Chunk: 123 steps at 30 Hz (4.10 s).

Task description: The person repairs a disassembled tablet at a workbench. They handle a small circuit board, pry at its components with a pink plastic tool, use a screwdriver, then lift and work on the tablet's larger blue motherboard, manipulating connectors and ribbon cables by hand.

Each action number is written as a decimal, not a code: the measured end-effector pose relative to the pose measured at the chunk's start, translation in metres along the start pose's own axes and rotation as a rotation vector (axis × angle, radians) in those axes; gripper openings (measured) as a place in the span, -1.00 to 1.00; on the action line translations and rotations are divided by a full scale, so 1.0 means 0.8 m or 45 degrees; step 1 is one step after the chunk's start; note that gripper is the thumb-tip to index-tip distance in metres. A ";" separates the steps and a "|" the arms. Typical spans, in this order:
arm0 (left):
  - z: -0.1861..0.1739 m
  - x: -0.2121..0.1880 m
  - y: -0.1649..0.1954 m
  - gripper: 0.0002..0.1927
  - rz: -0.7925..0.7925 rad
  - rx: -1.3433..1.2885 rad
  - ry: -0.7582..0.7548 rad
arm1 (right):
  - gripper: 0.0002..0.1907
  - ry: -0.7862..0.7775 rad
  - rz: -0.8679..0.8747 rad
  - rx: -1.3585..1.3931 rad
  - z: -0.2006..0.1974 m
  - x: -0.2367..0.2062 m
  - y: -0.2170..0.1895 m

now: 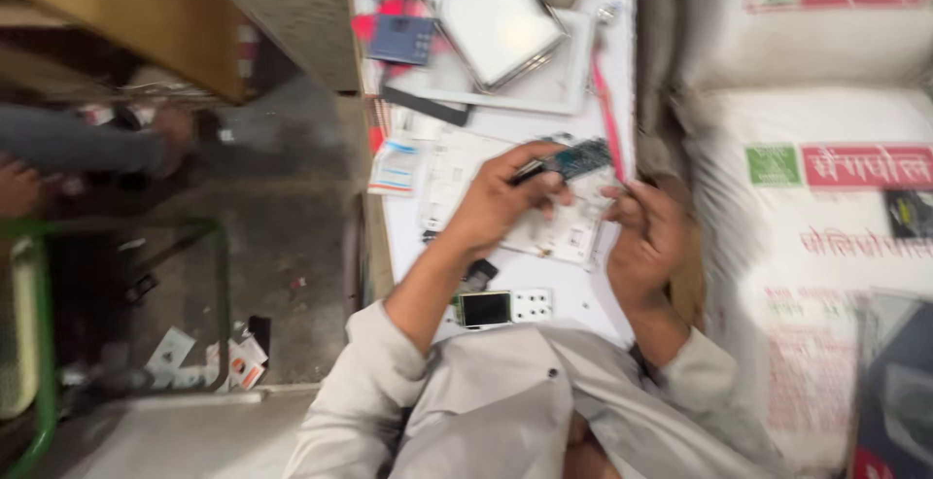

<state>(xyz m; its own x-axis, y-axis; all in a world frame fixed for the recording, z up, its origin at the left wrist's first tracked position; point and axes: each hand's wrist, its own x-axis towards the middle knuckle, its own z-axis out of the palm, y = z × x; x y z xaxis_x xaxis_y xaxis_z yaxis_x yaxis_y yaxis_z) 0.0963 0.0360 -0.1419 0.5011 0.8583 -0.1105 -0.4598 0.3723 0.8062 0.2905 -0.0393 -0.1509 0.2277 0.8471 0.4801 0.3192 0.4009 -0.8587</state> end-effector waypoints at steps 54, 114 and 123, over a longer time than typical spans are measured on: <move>0.027 -0.017 0.020 -0.51 0.027 0.510 -0.155 | -0.78 -0.195 0.039 -0.336 -0.001 0.017 -0.046; 0.018 -0.009 0.034 -0.54 0.066 0.351 -0.121 | -0.76 -0.144 0.105 -0.352 0.028 0.035 -0.069; 0.006 -0.004 0.034 -0.52 0.125 0.231 -0.153 | -0.78 -0.181 0.167 0.139 0.021 0.034 -0.077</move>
<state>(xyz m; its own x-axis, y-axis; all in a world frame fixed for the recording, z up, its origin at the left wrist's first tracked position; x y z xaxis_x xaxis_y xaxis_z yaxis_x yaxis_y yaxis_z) 0.0856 0.0421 -0.1171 0.5493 0.8349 0.0351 -0.3767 0.2100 0.9022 0.2618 -0.0349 -0.0876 0.1262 0.9322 0.3393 0.1917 0.3126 -0.9303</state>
